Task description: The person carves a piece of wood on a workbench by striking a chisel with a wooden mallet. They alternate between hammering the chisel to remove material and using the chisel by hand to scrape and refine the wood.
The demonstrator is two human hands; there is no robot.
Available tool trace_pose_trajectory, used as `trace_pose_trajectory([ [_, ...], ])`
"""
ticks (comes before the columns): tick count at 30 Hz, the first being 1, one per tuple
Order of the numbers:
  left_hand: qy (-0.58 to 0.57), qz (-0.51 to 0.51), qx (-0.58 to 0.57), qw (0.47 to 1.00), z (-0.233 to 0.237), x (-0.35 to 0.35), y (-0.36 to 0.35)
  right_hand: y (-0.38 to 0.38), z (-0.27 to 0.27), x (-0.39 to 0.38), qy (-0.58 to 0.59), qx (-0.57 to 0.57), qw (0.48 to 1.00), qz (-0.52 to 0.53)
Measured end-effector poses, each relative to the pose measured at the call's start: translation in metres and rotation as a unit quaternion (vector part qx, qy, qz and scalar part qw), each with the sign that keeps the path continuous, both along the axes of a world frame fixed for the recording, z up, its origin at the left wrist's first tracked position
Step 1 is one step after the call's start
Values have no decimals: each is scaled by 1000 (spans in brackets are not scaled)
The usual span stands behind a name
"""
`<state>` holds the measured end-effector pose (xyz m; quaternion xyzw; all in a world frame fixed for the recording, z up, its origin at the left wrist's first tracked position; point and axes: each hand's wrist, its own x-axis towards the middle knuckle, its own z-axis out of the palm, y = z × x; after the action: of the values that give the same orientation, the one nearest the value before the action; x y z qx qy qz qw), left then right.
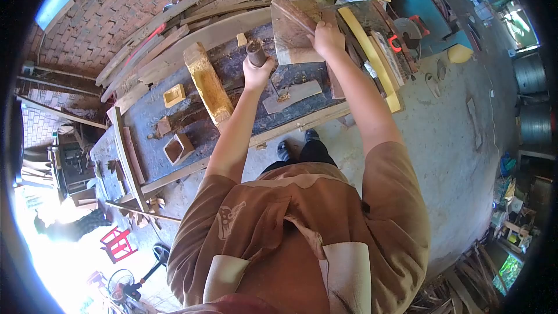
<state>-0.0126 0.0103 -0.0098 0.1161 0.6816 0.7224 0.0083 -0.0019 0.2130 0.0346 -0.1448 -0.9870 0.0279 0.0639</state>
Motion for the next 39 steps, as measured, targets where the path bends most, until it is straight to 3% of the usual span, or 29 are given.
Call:
trace_pose_trajectory([
  [6,-1,-2,-20,1000,-3,1,-4,3,3,-3,-58,6,998,-35],
  [9,5,-2,-28,1000,0,1,-5,-15,25,4,-6,42,998,-44],
  [11,4,-3,-26,1000,4,3,-3,-28,39,1,56,-123,988,69],
  [13,-6,11,-6,1000,9,6,0,-49,57,5,72,-306,932,182],
  [18,20,-47,45,998,-18,-7,8,-98,55,-1,30,-469,847,247],
  [19,-4,-75,-90,993,-12,-3,-2,-101,38,-8,46,-476,840,255],
  [21,-50,-76,-235,968,5,17,-12,-103,20,-16,55,-526,808,261],
  [22,-50,-73,-234,968,-5,25,-17,-102,19,-18,65,-595,767,232],
  [23,-35,-79,-411,907,-24,34,-23,-102,17,-19,73,-661,720,200],
  [24,-21,-84,-574,814,-40,43,-28,-105,20,-20,104,-680,700,190],
  [25,-24,-84,-574,814,-46,53,-30,-104,18,-22,101,-681,700,190],
  [28,-121,-170,-647,734,-70,68,-32,-103,15,-35,88,-709,676,182],
  [32,-95,-178,-656,727,-88,73,-34,-103,11,-44,51,-661,725,185],
  [39,-75,-185,-646,736,-93,73,-38,-94,3,-63,13,-722,665,190],
])
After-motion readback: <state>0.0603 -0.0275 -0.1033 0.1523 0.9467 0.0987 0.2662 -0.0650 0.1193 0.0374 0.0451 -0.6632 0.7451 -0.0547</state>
